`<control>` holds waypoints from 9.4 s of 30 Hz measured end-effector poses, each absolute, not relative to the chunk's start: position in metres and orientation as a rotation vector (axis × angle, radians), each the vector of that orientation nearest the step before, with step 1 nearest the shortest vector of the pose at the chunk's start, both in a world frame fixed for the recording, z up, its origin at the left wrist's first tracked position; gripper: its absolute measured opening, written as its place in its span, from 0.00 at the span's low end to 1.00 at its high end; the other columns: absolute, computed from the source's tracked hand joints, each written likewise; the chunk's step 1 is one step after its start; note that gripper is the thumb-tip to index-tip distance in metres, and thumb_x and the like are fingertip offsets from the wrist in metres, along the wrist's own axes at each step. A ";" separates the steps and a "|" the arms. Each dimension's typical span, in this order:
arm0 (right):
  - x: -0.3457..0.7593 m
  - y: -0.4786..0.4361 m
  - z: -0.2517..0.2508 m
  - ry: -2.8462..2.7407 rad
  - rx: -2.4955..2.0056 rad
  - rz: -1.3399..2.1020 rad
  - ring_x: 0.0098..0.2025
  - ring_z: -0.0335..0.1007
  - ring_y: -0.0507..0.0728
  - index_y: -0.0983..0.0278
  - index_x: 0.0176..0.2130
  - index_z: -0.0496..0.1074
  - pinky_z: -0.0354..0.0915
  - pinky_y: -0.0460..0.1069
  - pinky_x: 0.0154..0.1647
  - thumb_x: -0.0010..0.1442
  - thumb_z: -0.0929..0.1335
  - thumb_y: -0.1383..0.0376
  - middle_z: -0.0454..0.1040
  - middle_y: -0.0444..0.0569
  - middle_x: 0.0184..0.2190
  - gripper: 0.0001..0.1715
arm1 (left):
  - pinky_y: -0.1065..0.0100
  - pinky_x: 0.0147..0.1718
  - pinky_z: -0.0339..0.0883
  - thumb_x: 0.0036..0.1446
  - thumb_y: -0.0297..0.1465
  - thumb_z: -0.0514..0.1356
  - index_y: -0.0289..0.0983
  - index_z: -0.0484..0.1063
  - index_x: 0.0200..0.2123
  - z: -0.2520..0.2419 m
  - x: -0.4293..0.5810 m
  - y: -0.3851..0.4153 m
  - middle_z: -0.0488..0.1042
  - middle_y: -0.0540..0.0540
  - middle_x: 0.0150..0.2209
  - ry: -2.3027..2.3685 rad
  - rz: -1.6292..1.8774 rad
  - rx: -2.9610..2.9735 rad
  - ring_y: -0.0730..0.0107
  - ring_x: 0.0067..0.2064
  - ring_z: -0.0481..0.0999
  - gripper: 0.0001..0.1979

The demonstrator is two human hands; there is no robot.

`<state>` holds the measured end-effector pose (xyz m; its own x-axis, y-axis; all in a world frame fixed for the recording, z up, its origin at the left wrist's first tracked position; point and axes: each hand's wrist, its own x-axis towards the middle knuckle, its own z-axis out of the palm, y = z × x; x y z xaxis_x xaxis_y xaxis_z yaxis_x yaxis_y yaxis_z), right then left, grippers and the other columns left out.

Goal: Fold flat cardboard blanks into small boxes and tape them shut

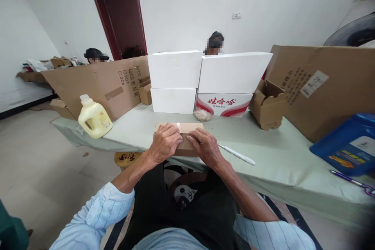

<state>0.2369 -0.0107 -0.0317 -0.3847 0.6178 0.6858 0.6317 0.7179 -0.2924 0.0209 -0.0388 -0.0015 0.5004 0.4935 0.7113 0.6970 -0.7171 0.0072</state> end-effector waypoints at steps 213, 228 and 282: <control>0.206 0.058 -0.020 -2.148 -1.007 -0.142 0.49 0.68 0.60 0.63 0.43 0.77 0.58 0.55 0.50 0.71 0.72 0.56 0.80 0.49 0.43 0.13 | 0.68 0.32 0.76 0.53 0.45 0.66 0.34 0.77 0.27 0.090 0.095 0.193 0.81 0.44 0.28 -1.564 -1.401 -3.055 0.68 0.31 0.80 0.18; 0.231 0.052 -0.036 -1.986 -1.001 -0.035 0.46 0.68 0.60 0.62 0.40 0.72 0.60 0.55 0.48 0.69 0.73 0.57 0.78 0.47 0.41 0.12 | 0.69 0.29 0.64 0.62 0.29 0.58 0.35 0.77 0.25 0.021 0.188 0.321 0.75 0.49 0.22 -1.048 -0.516 -3.086 0.71 0.26 0.71 0.14; 0.230 0.044 -0.045 -2.013 -0.891 -0.020 0.43 0.67 0.60 0.64 0.39 0.74 0.65 0.57 0.42 0.68 0.71 0.55 0.77 0.50 0.39 0.15 | 0.33 0.63 0.59 0.72 0.54 0.51 0.43 0.51 0.76 -0.097 0.171 0.332 0.55 0.30 0.74 -0.960 0.068 -3.097 0.34 0.72 0.60 0.38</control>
